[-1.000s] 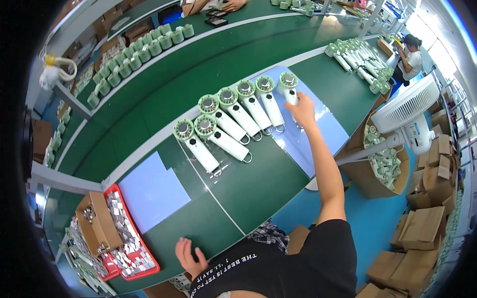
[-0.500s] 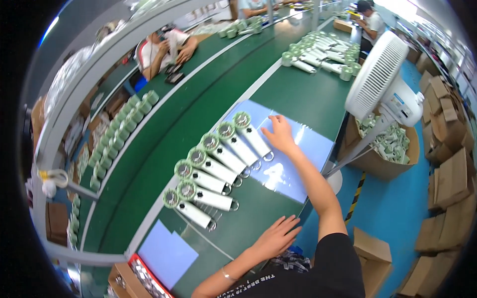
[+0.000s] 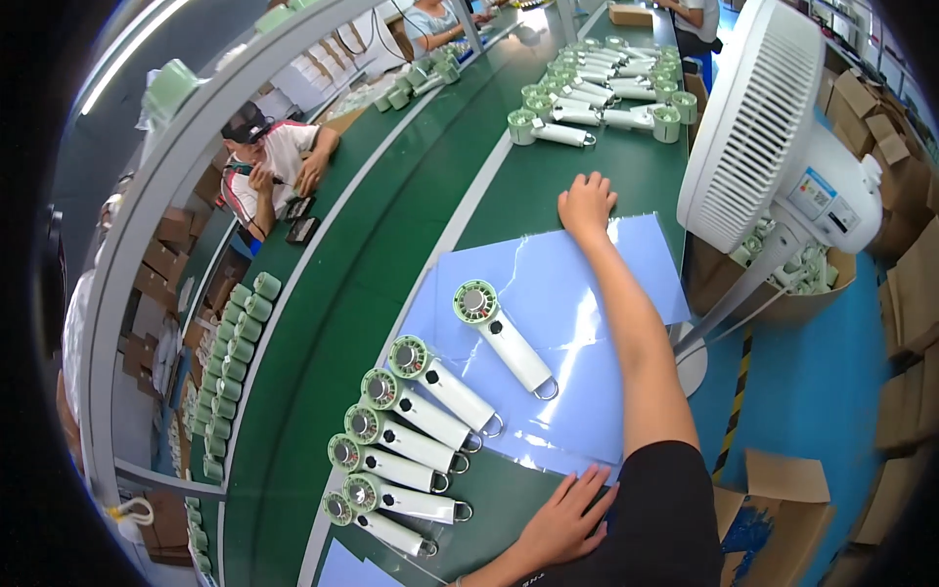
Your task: The person assembles handheld fans by sticking thermal pads onto the fan heads and pressing metal plates into the center hubs. The person then arranges the assembled fans along the assembly line table.
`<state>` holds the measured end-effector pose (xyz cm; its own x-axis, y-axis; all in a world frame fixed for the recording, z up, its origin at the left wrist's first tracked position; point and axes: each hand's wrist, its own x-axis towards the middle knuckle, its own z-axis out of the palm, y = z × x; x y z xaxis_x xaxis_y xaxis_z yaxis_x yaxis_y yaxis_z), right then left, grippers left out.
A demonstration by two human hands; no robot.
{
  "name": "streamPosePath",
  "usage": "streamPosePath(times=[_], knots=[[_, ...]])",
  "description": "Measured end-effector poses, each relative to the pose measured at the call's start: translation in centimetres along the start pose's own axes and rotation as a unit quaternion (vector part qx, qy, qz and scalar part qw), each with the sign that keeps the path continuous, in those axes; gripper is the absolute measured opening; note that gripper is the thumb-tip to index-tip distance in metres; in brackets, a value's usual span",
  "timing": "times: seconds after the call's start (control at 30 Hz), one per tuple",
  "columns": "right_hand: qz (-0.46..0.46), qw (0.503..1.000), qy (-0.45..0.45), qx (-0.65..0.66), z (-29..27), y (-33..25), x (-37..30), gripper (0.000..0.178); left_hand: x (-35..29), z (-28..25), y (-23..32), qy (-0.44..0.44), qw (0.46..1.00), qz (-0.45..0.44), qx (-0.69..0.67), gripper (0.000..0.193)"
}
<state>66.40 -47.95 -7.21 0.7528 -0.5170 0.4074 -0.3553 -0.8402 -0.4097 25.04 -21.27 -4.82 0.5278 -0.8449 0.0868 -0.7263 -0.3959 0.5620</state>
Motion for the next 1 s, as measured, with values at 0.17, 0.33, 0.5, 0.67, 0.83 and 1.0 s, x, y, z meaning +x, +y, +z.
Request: streamPosePath(times=[0.17, 0.33, 0.5, 0.67, 0.83, 1.0], knots=[[-0.011, 0.998, 0.043, -0.038, 1.0, 0.2, 0.6, 0.043, 0.5, 0.3, -0.5, -0.004, 0.999, 0.003, 0.044, 0.066], [0.036, 0.986, -0.129, -0.098, -0.6, -3.6, 4.6, 0.053, -0.4, 1.0, -1.0, -0.023, 0.999, -0.025, 0.04, 0.069], [-0.048, 0.992, -0.012, -0.115, 2.9, 0.3, 8.9, 0.077, -1.8, 3.8, -2.4, 0.027, 0.951, 0.087, 0.297, 0.05], [-0.04, 0.995, -0.073, -0.048, 3.4, 0.8, 10.1, 0.084, -2.1, 4.9, -3.3, 0.038, 0.9, 0.123, 0.417, 0.043], [-0.013, 0.996, -0.064, -0.062, 2.8, -0.7, 9.5, 0.064, -1.0, 4.0, -2.1, 0.036, 0.97, 0.037, 0.238, 0.047], [0.001, 0.999, -0.019, -0.029, 2.9, -2.8, 6.2, 0.052, 0.5, 0.9, -0.9, 0.041, 0.996, 0.002, 0.074, 0.067]])
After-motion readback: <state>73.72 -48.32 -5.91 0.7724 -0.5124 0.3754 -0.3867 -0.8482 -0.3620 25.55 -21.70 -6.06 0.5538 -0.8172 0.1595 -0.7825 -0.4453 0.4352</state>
